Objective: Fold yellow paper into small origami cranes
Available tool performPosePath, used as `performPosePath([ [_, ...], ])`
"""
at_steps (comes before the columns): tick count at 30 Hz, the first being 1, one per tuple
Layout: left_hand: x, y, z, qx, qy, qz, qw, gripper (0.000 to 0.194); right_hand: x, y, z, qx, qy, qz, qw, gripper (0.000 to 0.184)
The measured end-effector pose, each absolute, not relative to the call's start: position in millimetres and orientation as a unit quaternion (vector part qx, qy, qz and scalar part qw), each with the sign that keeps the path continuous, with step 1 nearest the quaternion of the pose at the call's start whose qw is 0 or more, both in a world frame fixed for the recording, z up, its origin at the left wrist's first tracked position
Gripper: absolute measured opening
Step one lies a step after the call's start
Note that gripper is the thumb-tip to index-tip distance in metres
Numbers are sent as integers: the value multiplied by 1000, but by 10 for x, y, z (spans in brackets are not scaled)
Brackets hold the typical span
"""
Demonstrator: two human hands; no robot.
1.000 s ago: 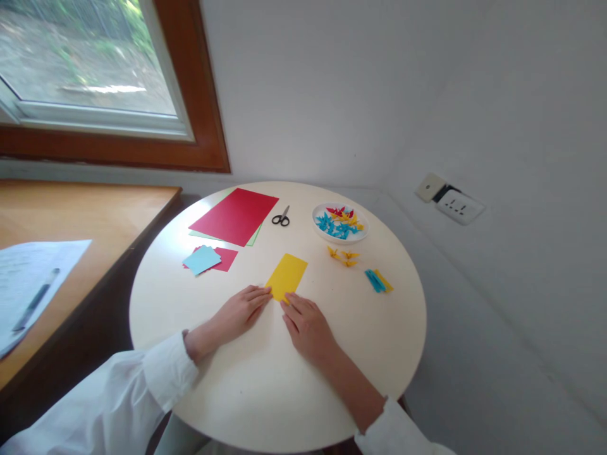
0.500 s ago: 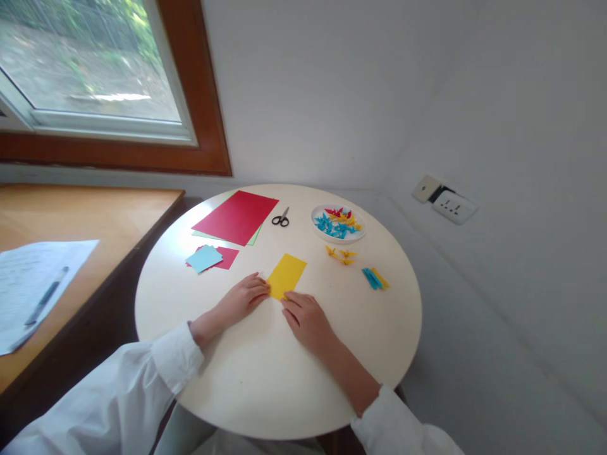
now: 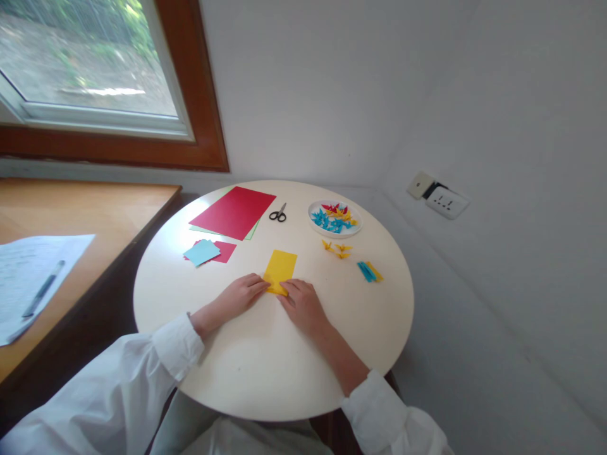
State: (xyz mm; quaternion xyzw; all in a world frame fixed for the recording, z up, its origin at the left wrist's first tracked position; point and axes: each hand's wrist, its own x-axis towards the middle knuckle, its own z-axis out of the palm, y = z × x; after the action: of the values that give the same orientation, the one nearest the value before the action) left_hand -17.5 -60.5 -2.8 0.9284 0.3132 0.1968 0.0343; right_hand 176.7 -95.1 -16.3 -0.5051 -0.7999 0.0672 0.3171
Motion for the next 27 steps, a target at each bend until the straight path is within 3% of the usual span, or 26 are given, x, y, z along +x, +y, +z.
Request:
performPosePath([
  [6,-150,-577,-35,918,317,227,67,20,1678,-855,-139,-516,-776,93,351,14],
  [11,-133,-509,-8,896,343,271,82,17,1615,-728,-84,-511,-728,164,428,12],
  [15,-96,-388,129,875,360,308,95,18,1608,-545,8,-520,-649,236,502,27],
  [20,-29,-213,376,840,393,349,139,15,1672,-299,157,-525,-599,323,512,49],
  [27,13,-98,398,818,386,377,198,10,1640,-141,201,-456,-513,461,562,48],
])
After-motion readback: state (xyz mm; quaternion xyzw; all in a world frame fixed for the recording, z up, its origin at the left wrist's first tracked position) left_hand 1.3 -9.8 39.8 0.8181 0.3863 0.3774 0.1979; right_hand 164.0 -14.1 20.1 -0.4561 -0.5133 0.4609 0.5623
